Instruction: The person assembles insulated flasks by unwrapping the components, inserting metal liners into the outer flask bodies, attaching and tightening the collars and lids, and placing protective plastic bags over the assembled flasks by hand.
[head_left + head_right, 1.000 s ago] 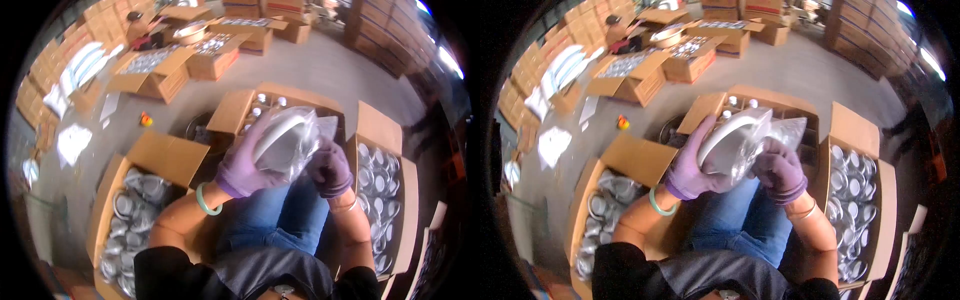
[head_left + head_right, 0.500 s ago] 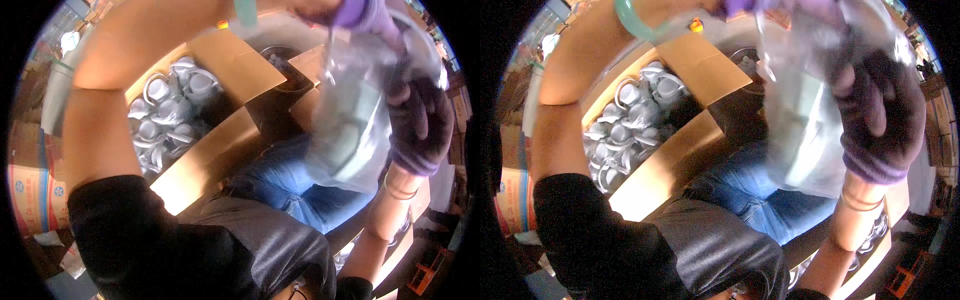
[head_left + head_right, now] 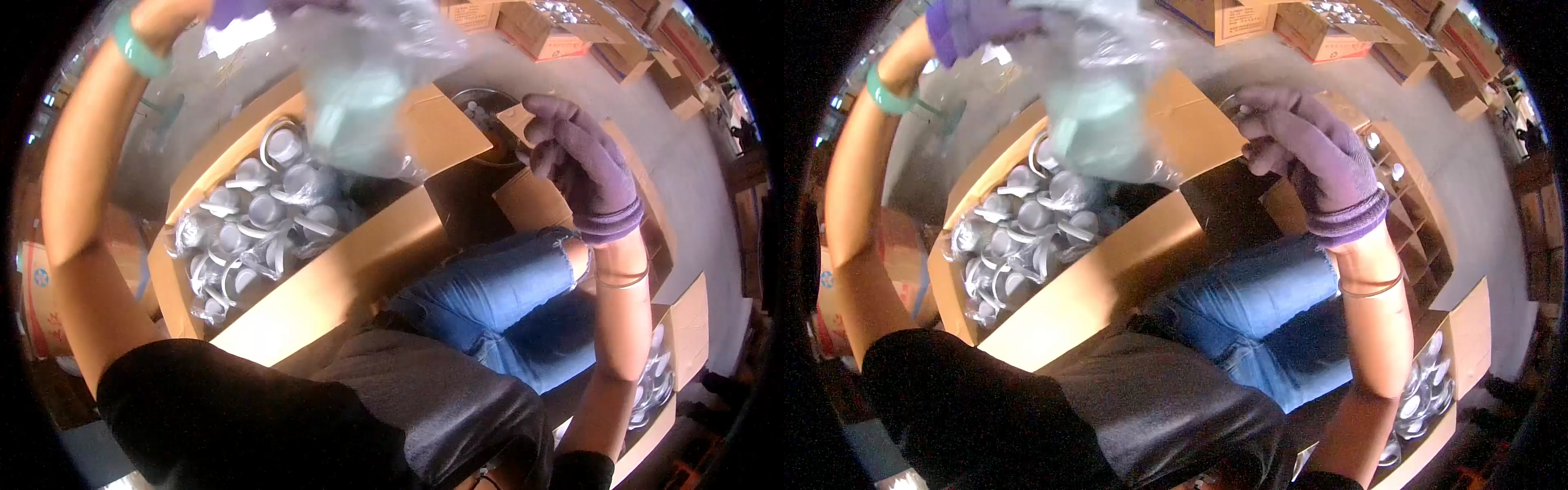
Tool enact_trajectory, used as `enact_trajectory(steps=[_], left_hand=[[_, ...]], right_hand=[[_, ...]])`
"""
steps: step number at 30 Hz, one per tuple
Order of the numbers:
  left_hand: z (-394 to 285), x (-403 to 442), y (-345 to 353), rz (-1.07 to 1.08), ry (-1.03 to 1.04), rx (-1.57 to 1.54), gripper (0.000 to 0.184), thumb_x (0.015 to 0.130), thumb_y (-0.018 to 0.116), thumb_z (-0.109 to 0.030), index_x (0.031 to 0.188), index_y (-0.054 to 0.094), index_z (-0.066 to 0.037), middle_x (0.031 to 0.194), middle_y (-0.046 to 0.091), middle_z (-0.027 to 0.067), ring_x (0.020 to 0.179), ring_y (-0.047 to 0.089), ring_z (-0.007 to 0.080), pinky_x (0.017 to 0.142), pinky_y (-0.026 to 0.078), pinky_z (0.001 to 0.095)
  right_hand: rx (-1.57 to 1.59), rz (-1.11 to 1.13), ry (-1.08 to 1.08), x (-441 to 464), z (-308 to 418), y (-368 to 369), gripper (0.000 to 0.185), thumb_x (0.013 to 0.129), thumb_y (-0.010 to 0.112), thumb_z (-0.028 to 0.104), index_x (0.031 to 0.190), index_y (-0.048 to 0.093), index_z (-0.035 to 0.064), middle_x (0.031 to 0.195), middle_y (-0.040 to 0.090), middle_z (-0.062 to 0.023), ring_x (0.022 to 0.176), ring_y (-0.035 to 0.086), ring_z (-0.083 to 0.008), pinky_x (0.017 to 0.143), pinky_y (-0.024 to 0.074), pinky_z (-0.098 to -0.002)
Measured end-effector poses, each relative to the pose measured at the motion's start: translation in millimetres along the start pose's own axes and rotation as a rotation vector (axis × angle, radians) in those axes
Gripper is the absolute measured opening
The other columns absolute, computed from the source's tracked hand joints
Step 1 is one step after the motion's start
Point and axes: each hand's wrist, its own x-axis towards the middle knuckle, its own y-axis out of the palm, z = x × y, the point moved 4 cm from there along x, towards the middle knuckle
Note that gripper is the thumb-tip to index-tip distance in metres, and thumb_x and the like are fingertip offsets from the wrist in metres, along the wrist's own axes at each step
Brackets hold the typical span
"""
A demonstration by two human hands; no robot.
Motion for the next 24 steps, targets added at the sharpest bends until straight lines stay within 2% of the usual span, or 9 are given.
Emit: enact_trajectory(steps=[4, 6, 8, 10, 12, 14, 17, 20, 24], left_hand=[[31.0, -15.1, 30.4, 0.068, 0.015, -0.066, 0.030, 0.077, 0.067, -0.016, 0.105, 0.065, -0.004, 0.086, 0.065, 0.0070, 0.077, 0.060, 0.0114, 0.066, 0.048, 0.0244], [53.5, -15.1, 54.3, 0.201, -0.329, -0.282, 0.042, 0.075, 0.070, -0.010, 0.115, 0.059, -0.003, 0.098, 0.064, 0.0038, 0.089, 0.061, 0.0144, 0.084, 0.050, 0.0314], [53.1, -11.2, 66.0, 0.320, -0.337, -0.258, 0.035, 0.078, 0.066, -0.009, 0.112, 0.060, -0.002, 0.096, 0.060, 0.0046, 0.091, 0.059, 0.0152, 0.085, 0.049, 0.0310], [48.2, -3.9, 66.9, 0.071, 0.054, -0.095, 0.033, 0.078, 0.064, -0.009, 0.110, 0.060, -0.003, 0.097, 0.058, 0.0066, 0.096, 0.058, 0.0156, 0.086, 0.046, 0.0312], [55.1, 13.5, 66.7, 0.205, 0.095, -0.150, 0.029, 0.082, 0.063, -0.017, 0.106, 0.061, -0.003, 0.108, 0.058, 0.0111, 0.102, 0.056, 0.0195, 0.089, 0.045, 0.0331], [45.2, 18.6, 64.3, 0.192, 0.519, -0.160, 0.024, 0.085, 0.061, -0.026, 0.096, 0.061, -0.004, 0.122, 0.056, 0.0149, 0.108, 0.054, 0.0231, 0.092, 0.043, 0.0342], [46.9, 11.6, 67.5, 0.120, 0.429, -0.141, 0.028, 0.089, 0.057, -0.034, 0.086, 0.058, -0.006, 0.132, 0.052, 0.0177, 0.112, 0.053, 0.0257, 0.094, 0.042, 0.0367], [69.0, 4.4, 79.2, 0.161, 0.327, -0.322, 0.020, 0.086, 0.059, -0.026, 0.082, 0.058, -0.007, 0.134, 0.051, 0.0178, 0.116, 0.052, 0.0266, 0.097, 0.042, 0.0388], [105.4, -26.3, 116.5, 0.163, 0.109, -0.253, 0.012, 0.083, 0.060, -0.017, 0.083, 0.058, -0.006, 0.134, 0.051, 0.0168, 0.118, 0.051, 0.0266, 0.100, 0.041, 0.0395]], right_hand=[[0.106, -0.088, 0.068, -3.6, -15.2, -17.3, 0.037, 0.096, 0.049, 0.021, 0.123, 0.055, -0.0028, 0.094, 0.060, -0.0051, 0.075, 0.059, -0.0129, 0.083, 0.0516, -0.0316], [0.159, -0.085, 0.071, -2.9, -21.4, -21.1, 0.037, 0.096, 0.049, 0.022, 0.123, 0.055, -0.0030, 0.094, 0.061, -0.0053, 0.076, 0.059, -0.0133, 0.083, 0.0515, -0.0313], [0.136, -0.100, 0.079, -3.7, -22.6, -21.7, 0.037, 0.094, 0.050, 0.022, 0.120, 0.058, -0.0029, 0.097, 0.064, -0.0082, 0.078, 0.059, -0.0140, 0.076, 0.0477, -0.0251], [0.082, -0.091, 0.094, -5.9, -21.5, -17.5, 0.037, 0.094, 0.050, 0.021, 0.121, 0.057, -0.0035, 0.096, 0.063, -0.0078, 0.078, 0.059, -0.0146, 0.077, 0.0481, -0.0253], [0.029, -0.080, 0.102, -7.2, -20.3, -11.8, 0.037, 0.095, 0.049, 0.021, 0.121, 0.056, -0.0042, 0.096, 0.062, -0.0073, 0.078, 0.060, -0.0152, 0.078, 0.0486, -0.0255], [-0.037, -0.006, 0.080, -9.6, -20.6, -2.3, 0.035, 0.094, 0.050, 0.019, 0.118, 0.058, -0.0039, 0.098, 0.064, -0.0074, 0.079, 0.060, -0.0134, 0.076, 0.0475, -0.0247], [-0.078, 0.108, 0.102, -18.3, -6.0, 22.2, 0.030, 0.091, 0.053, 0.011, 0.117, 0.059, -0.0028, 0.098, 0.064, -0.0071, 0.082, 0.061, -0.0130, 0.076, 0.0489, -0.0250], [-0.129, 0.308, -0.011, -30.4, -5.2, 50.5, 0.029, 0.088, 0.059, 0.006, 0.116, 0.060, -0.0019, 0.099, 0.064, -0.0087, 0.082, 0.063, -0.0145, 0.075, 0.0511, -0.0267], [-0.352, 0.647, -0.336, -46.4, 4.8, 82.3, 0.030, 0.085, 0.064, 0.015, 0.111, 0.059, 0.0008, 0.099, 0.062, -0.0181, 0.089, 0.062, -0.0330, 0.078, 0.0504, -0.0382]])
